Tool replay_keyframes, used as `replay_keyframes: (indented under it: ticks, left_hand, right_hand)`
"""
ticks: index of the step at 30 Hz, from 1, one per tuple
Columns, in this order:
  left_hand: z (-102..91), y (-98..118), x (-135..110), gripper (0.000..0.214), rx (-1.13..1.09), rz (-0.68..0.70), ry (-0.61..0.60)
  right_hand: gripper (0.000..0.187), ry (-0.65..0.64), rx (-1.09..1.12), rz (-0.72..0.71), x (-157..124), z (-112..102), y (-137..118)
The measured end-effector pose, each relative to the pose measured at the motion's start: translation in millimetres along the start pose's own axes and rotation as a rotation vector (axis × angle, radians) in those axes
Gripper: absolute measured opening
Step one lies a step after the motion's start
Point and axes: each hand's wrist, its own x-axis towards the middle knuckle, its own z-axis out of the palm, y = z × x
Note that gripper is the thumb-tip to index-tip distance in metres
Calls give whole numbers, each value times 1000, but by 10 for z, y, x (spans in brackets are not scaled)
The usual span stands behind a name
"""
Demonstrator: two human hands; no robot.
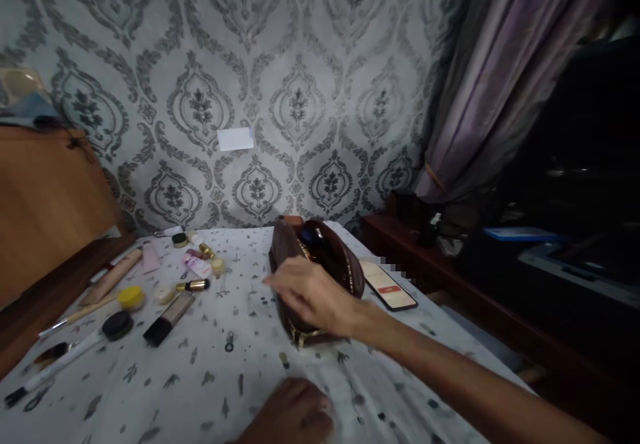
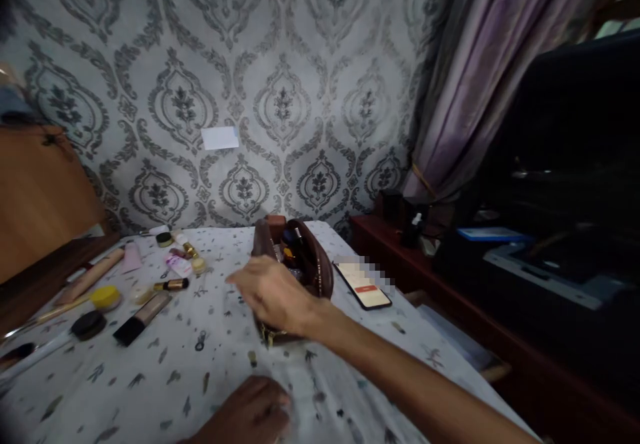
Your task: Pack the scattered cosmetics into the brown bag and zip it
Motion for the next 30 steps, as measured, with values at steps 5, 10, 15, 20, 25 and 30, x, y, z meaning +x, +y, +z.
replay_keyframes:
  ticks: [5,10,15,20,25,30]
  left_hand:
    - [-121,36,0,8,3,33,-146]
    - [-262,81,-12,11,11,29,-122]
    - [-756,-73,92,18,15,-58,-38]
    - [-1107,-375,-22,23,-10,-179,62]
    - [-1176,-840,-268,21,124,-445,80]
    - [-1210,-1387,-456,33,361,-875,-155]
  right_hand:
    - [27,-91,302,91,-129,668,-307]
    - [26,-193,821,632,-112,1377,-161]
    - [25,-27,1184,872,123,1742,-39]
    - [28,157,1176,899,315,1902,-37]
    - [16,236,1037,728,254,1990,-133]
    - [24,95,912,579,185,2023,-158]
